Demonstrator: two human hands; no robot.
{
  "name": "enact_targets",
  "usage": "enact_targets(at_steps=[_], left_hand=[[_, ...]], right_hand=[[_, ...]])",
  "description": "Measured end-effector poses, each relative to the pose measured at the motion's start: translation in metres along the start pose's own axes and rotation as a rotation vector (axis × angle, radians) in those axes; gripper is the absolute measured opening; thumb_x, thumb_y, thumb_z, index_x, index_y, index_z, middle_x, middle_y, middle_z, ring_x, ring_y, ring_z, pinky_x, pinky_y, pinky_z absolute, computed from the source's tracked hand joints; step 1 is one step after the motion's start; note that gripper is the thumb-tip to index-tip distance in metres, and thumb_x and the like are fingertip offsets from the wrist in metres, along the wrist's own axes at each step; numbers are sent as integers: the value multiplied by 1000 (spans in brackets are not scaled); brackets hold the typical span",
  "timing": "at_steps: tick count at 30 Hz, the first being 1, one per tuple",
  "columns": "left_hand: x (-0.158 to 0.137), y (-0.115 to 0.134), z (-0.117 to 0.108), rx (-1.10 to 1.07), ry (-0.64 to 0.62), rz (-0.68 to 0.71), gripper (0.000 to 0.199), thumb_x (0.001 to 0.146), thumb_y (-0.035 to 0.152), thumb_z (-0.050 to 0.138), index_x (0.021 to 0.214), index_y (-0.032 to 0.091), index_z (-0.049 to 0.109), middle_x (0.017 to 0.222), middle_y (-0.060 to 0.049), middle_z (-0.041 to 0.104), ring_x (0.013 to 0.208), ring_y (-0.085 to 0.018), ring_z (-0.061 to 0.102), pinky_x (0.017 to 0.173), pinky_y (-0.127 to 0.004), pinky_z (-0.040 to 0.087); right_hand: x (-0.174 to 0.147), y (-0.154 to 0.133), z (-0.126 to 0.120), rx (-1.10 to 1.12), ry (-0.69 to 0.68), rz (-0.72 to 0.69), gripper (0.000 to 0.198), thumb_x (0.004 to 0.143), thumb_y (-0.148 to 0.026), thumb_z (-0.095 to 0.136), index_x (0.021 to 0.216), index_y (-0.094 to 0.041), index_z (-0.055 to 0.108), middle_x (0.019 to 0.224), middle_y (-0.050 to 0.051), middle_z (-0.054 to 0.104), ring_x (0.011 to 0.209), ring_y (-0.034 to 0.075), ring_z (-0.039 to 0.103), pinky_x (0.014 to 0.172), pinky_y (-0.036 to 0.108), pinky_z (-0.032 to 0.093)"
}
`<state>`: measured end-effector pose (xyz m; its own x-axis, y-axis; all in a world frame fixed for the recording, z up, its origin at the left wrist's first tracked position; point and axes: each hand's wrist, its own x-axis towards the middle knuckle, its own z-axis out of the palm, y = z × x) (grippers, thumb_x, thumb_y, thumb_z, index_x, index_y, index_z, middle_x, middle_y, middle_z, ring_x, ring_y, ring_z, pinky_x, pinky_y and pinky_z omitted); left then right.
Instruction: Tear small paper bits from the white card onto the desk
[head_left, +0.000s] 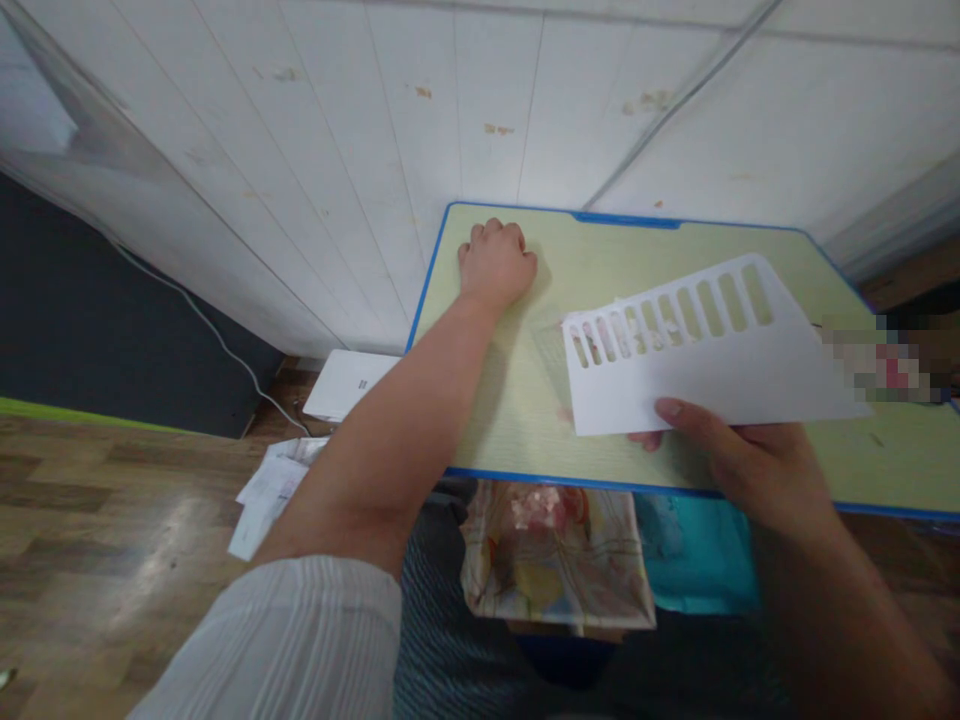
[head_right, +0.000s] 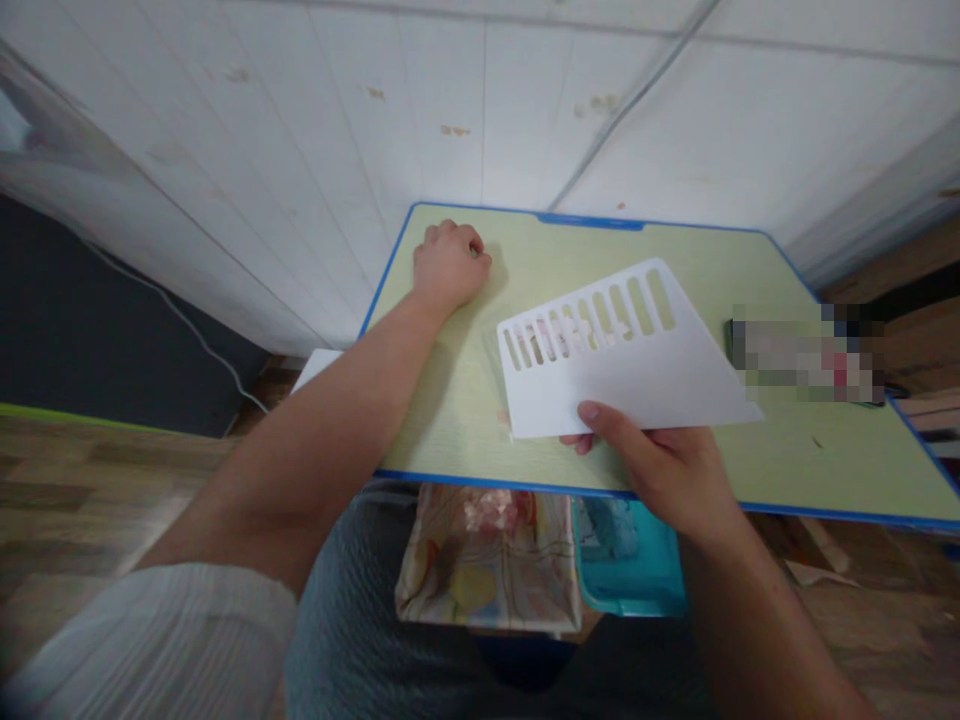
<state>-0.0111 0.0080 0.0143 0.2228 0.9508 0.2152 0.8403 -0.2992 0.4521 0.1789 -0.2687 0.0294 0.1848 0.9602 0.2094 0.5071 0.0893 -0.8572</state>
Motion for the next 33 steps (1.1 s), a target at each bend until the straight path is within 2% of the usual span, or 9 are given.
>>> enact_targets(at_steps=[5,8,11,14,17,23,28,30,33], left_hand=[[2,-1,1,-11,0,-11,34,111,25,69,142,32,82,154,-13,75,159,-42,56,136,-66,48],[3,0,1,-15,-5,-18,37,110,26,69,144,33,82,158,-13,74,161,-43,55,137,-66,47],[3,1,0,-10,-10,-21,38,109,27,68,142,37,83,157,-12,76,161,-44,54,136,-66,47],[3,1,0,-10,-9,-25,40,108,28,69,144,37,83,156,-12,76,162,-45,54,136,-67,47],[3,0,1,-27,-13,-26,43,106,28,68,146,37,84,157,-12,76,162,-46,53,136,-69,45],[4,-2,3,-64,7,-3,37,106,30,68,137,39,87,150,-14,78,160,-48,54,134,-72,44],[5,-1,3,-50,-6,-16,40,108,27,64,140,38,85,155,-12,76,162,-45,53,136,-69,44],[5,0,3,-34,-18,-28,42,108,27,64,144,38,84,154,-11,77,162,-44,53,137,-67,44],[5,0,3,-16,-9,-27,41,109,26,63,142,36,85,154,-11,77,162,-43,54,137,-64,46]], right_hand=[[2,0,6,-20,60,-10,58,109,-67,81,63,-32,77,77,6,80,84,31,78,102,52,64],[2,1,8,-58,47,-16,61,108,-70,80,62,-32,75,75,5,79,82,30,77,100,51,64],[-3,0,4,-54,0,6,61,107,-72,82,61,-32,72,69,4,75,71,28,72,84,47,65],[-11,-2,-1,-58,-21,46,64,104,-76,84,60,-31,70,61,3,69,58,24,64,63,41,59],[-21,-2,-5,-47,-23,80,66,102,-77,86,59,-30,69,58,2,68,53,22,63,55,38,57],[-35,2,-9,86,-35,150,54,100,-67,93,66,-28,77,62,4,74,55,24,70,56,37,63],[-29,-6,-4,37,-39,82,57,108,-63,85,62,-30,75,67,5,76,64,25,74,71,40,68],[-28,-8,-2,5,-40,67,59,105,-65,87,61,-30,74,65,5,75,63,25,74,68,40,68],[-32,-2,-3,45,-21,120,51,96,-68,96,68,-28,80,68,4,79,63,26,76,64,38,70]])
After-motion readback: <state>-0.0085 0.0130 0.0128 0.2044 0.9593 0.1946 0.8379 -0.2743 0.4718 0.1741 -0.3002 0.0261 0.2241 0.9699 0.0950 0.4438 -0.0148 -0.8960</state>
